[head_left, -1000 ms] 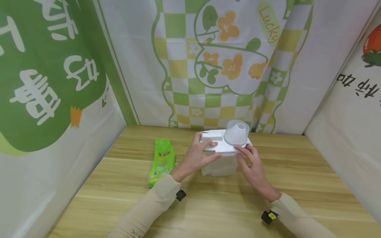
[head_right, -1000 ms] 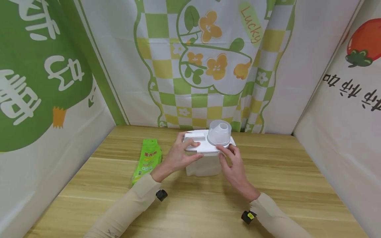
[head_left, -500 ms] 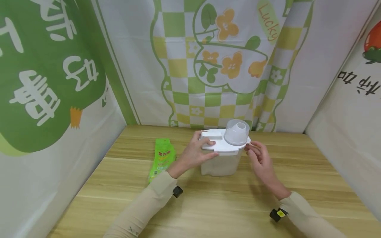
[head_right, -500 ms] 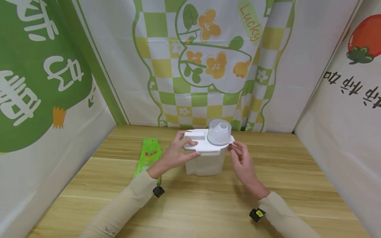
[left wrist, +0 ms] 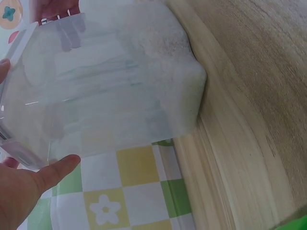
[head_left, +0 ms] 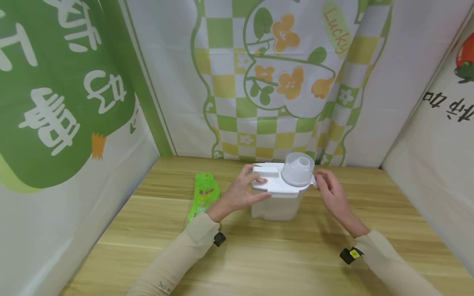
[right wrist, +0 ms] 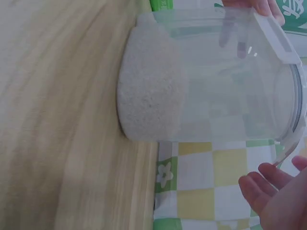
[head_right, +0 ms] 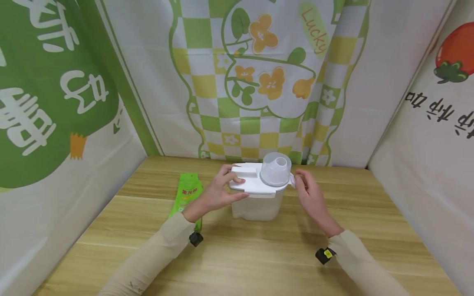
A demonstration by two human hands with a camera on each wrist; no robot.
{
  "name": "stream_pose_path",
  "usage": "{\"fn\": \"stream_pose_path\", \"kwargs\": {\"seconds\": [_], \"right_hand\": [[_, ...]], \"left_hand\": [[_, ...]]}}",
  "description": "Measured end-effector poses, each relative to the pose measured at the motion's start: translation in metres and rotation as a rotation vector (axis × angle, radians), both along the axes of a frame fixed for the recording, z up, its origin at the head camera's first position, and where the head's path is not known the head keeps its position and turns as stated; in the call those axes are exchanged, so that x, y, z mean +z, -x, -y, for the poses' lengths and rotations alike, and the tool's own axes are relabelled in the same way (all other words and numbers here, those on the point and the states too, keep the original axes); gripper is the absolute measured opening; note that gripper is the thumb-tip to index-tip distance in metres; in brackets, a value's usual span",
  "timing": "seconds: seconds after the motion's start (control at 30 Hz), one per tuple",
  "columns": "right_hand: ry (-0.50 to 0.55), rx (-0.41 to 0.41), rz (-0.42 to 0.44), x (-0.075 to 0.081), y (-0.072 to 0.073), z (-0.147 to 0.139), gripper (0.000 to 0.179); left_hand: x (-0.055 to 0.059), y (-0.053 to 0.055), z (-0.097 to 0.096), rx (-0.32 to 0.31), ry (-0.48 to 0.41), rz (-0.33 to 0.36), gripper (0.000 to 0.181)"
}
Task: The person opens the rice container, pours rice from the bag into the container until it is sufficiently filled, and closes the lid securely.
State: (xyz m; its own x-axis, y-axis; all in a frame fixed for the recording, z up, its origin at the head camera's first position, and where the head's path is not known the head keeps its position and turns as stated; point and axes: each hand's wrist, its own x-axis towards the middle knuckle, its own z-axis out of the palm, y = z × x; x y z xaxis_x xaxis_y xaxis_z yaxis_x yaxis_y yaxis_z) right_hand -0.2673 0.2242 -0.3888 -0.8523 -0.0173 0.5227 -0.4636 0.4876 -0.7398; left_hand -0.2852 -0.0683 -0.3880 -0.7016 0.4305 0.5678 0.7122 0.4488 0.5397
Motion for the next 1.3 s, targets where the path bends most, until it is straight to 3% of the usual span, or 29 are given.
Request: {"fn": "stream_pose_path", "kwargs": {"seconds": [0.1, 0.33, 0.53, 0.67, 0.83, 1.03, 1.3], "right_hand": [[0.019, 0.049, 0.021, -0.006, 0.013, -0.004, 0.033], [0.207, 0.300, 0.161, -0.011, 0.024, -0.003, 0.046], [0.269, 0.319, 0.150, -0.013, 0.023, -0.002, 0.042], [0.315, 0.321, 0.133, -0.014, 0.022, -0.001, 0.036], [0.284, 0.289, 0.111, -0.016, 0.018, -0.002, 0.036], [0.233, 0.279, 0.079, -0.014, 0.011, -0.003, 0.031], [0.192, 0.275, 0.035, -0.013, 0.004, 0.000, 0.019]], "left_hand": [[-0.001, 0.002, 0.001, -0.014, 0.002, -0.003, 0.033], [-0.005, 0.011, 0.003, -0.052, -0.020, -0.022, 0.033], [-0.006, 0.017, 0.007, -0.104, -0.034, -0.017, 0.032], [-0.008, 0.022, 0.009, -0.130, -0.051, -0.057, 0.029], [-0.009, 0.025, 0.014, -0.128, -0.028, -0.077, 0.032], [-0.009, 0.023, 0.017, -0.092, -0.005, -0.087, 0.032], [-0.010, 0.022, 0.013, 0.022, -0.004, -0.209, 0.027]]}}
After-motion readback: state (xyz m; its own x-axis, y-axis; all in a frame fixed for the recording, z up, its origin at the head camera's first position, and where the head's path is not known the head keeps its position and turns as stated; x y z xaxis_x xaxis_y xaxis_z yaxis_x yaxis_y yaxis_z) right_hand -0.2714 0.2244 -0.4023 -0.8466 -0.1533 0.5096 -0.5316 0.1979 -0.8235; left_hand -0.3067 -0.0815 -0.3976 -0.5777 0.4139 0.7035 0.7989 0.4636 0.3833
